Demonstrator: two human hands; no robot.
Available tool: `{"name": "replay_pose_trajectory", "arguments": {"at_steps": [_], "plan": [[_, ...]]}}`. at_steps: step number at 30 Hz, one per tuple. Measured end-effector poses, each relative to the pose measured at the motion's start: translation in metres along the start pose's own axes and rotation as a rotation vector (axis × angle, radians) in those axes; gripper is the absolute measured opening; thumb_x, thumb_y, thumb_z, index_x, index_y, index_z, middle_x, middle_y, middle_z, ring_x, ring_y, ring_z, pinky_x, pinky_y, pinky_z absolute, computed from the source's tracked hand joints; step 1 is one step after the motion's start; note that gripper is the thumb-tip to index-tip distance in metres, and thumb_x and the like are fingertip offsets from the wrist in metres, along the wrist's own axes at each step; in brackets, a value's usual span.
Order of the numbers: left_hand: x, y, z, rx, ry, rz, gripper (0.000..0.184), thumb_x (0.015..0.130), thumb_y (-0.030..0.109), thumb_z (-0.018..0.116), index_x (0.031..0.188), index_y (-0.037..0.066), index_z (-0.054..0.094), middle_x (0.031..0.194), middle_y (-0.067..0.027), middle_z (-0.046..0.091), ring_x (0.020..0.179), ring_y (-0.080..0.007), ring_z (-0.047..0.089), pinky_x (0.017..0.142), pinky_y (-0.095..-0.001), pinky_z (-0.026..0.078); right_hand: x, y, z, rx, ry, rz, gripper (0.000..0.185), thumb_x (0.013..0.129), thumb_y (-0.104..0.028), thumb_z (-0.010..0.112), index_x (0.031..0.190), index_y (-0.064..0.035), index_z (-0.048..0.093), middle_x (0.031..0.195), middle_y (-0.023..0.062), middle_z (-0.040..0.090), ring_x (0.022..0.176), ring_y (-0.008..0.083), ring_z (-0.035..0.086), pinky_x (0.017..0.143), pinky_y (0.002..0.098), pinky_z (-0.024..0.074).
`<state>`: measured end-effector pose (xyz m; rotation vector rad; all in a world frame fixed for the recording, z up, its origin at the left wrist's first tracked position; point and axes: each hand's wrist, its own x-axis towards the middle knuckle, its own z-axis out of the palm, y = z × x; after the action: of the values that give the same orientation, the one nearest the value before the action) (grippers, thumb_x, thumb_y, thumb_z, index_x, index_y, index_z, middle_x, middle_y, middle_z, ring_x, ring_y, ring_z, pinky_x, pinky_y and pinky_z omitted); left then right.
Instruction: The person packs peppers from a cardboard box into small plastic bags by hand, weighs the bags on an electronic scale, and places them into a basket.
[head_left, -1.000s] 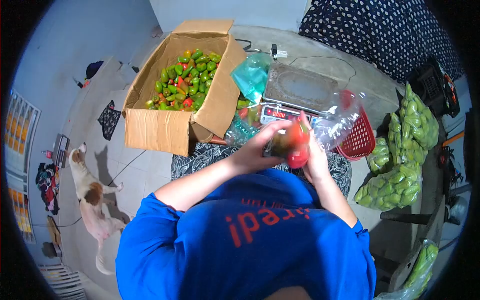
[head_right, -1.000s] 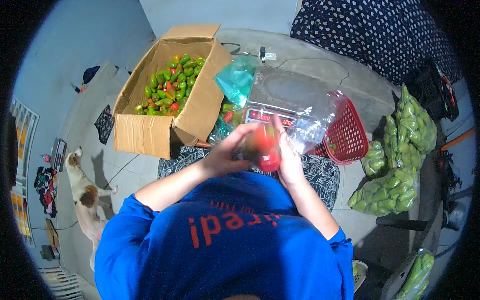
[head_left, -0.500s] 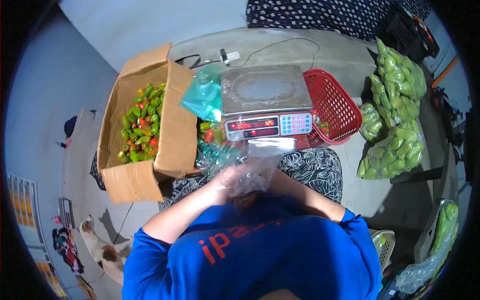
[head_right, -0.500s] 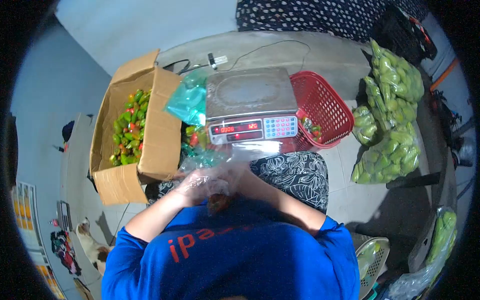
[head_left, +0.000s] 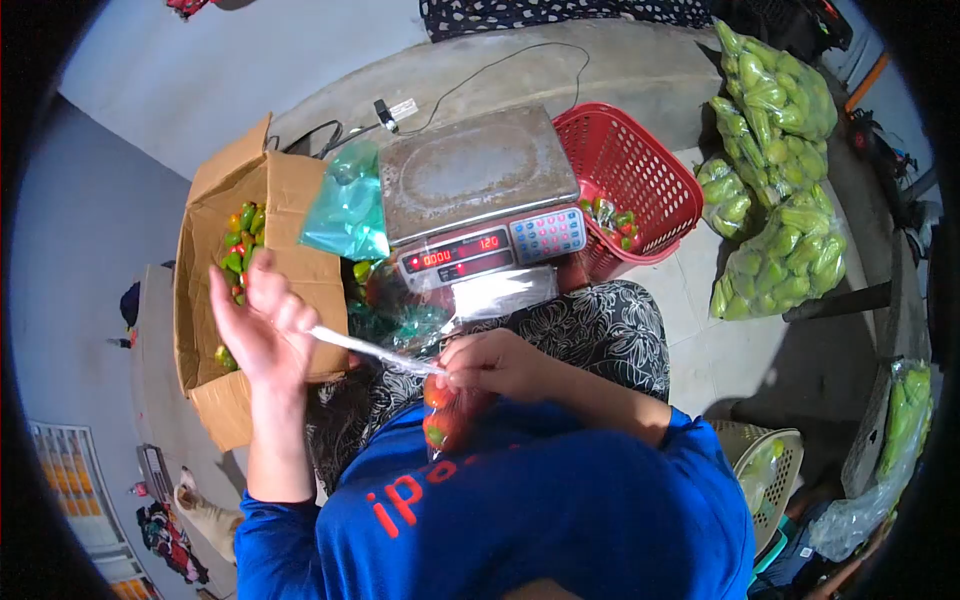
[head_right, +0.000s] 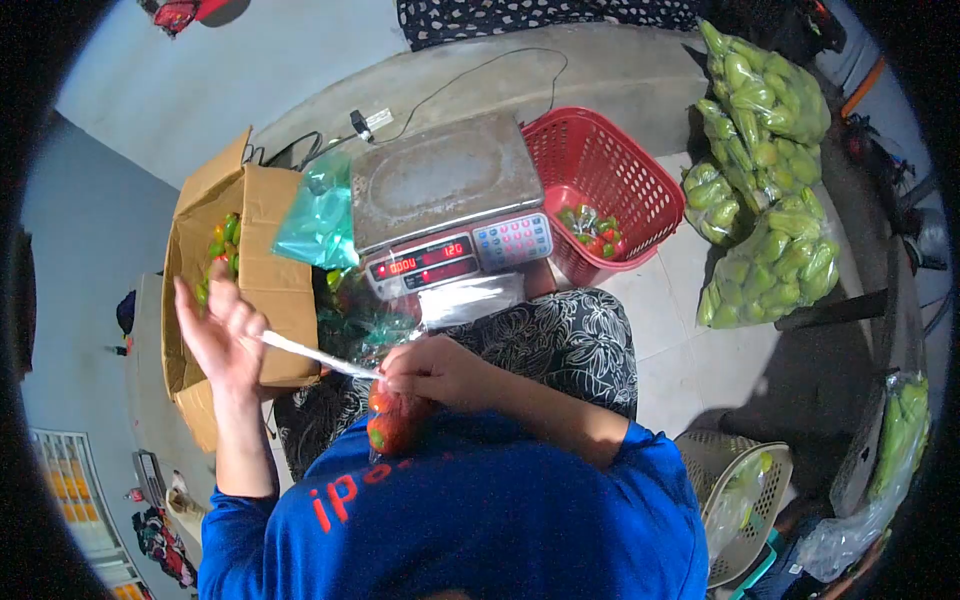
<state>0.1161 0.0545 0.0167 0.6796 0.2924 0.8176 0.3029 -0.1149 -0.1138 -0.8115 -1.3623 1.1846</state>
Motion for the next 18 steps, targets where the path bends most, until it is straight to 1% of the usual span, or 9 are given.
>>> {"name": "replay_pose_trajectory", "arguments": {"at_steps": [2,3,5,8,10,11,13,16,18], "plan": [[0.01,0.022,0.001,0.202,-0.101,0.318,0.03,0.096,0.036,0.043,0.093,0.007,0.051,0.058,0.0066,0.022,0.047,-0.0049,0.021,0.046,-0.0224,0.02,-0.005,0.002,-0.001,-0.081,0.054,0.057,0.024,0.087,-0.025,0.058,0.09,-0.0014,0.065,0.09,0.0125,0.064,0.09,0.0238,0.06,0.084,0.0336,0.0443],[0.011,0.028,0.008,0.506,0.089,0.642,0.023,0.095,0.028,0.045,0.086,0.008,0.051,0.058,0.0048,0.025,0.05,-0.0063,0.023,0.047,-0.0238,0.023,-0.006,0.003,-0.002,-0.123,0.074,0.083,0.025,0.087,-0.025,0.058,0.09,-0.0016,0.065,0.09,0.0127,0.063,0.088,0.0241,0.06,0.083,0.0332,0.0447],[0.002,0.021,0.022,1.174,0.111,0.83,0.013,0.09,0.019,0.051,0.086,0.007,0.054,0.062,-0.0001,0.042,0.057,-0.0117,0.041,0.055,-0.0261,0.036,-0.004,0.01,-0.004,-0.09,0.105,0.142,0.023,0.087,-0.023,0.059,0.091,-0.0017,0.065,0.088,0.0101,0.064,0.085,0.0193,0.061,0.081,0.0303,0.0455],[-0.009,-0.016,0.043,1.84,-0.789,0.662,0.015,0.079,0.009,0.055,0.092,0.004,0.061,0.092,-0.0105,0.058,0.088,-0.0268,0.056,0.081,-0.0389,0.044,0.002,0.005,0.0,0.153,0.075,0.399,0.019,0.089,-0.02,0.058,0.093,-0.0018,0.065,0.082,0.0039,0.064,0.079,0.0114,0.06,0.075,0.0251,0.0464],[-0.016,-0.048,0.032,1.936,-1.012,0.496,0.028,0.076,0.013,0.056,0.103,0.006,0.058,0.103,-0.0114,0.055,0.105,-0.0267,0.049,0.096,-0.0407,0.035,0.006,-0.001,0.012,0.125,0.126,0.293,0.018,0.09,-0.017,0.058,0.094,-0.0009,0.063,0.082,0.0028,0.063,0.073,0.009,0.058,0.067,0.0225,0.0467],[-0.02,-0.06,0.02,1.893,-1.008,0.515,0.022,0.078,0.014,0.053,0.098,0.005,0.057,0.097,-0.0125,0.056,0.097,-0.027,0.055,0.086,-0.0397,0.044,0.007,-0.005,0.016,0.111,0.156,0.237,0.017,0.09,-0.016,0.057,0.095,-0.0005,0.062,0.082,0.0023,0.062,0.07,0.0078,0.057,0.063,0.0211,0.0468],[-0.033,-0.066,0.009,1.908,-0.843,0.175,0.018,0.078,0.015,0.052,0.092,0.004,0.056,0.084,-0.0113,0.056,0.078,-0.0264,0.061,0.064,-0.036,0.052,0.008,-0.019,0.02,0.225,0.159,0.369,0.016,0.089,-0.015,0.058,0.093,0.0002,0.062,0.083,0.0016,0.062,0.072,0.0083,0.058,0.064,0.0218,0.047],[-0.035,-0.058,-0.002,2.074,-1.004,0.192,0.015,0.076,0.016,0.053,0.086,0.005,0.054,0.072,-0.0089,0.053,0.06,-0.0254,0.061,0.046,-0.0347,0.049,-0.002,-0.017,0.011,0.262,0.073,0.486,0.016,0.087,-0.014,0.059,0.091,0.0006,0.063,0.085,0.0027,0.063,0.075,0.0103,0.059,0.068,0.0237,0.0475],[-0.031,-0.052,-0.006,1.989,-1.119,0.289,0.012,0.075,0.016,0.053,0.084,0.006,0.052,0.068,-0.0074,0.051,0.057,-0.0245,0.059,0.046,-0.0352,0.048,-0.004,-0.014,0.006,0.259,0.002,0.446,0.016,0.085,-0.014,0.06,0.088,0.0012,0.063,0.089,0.0049,0.063,0.079,0.0122,0.059,0.071,0.0254,0.0478]]}}
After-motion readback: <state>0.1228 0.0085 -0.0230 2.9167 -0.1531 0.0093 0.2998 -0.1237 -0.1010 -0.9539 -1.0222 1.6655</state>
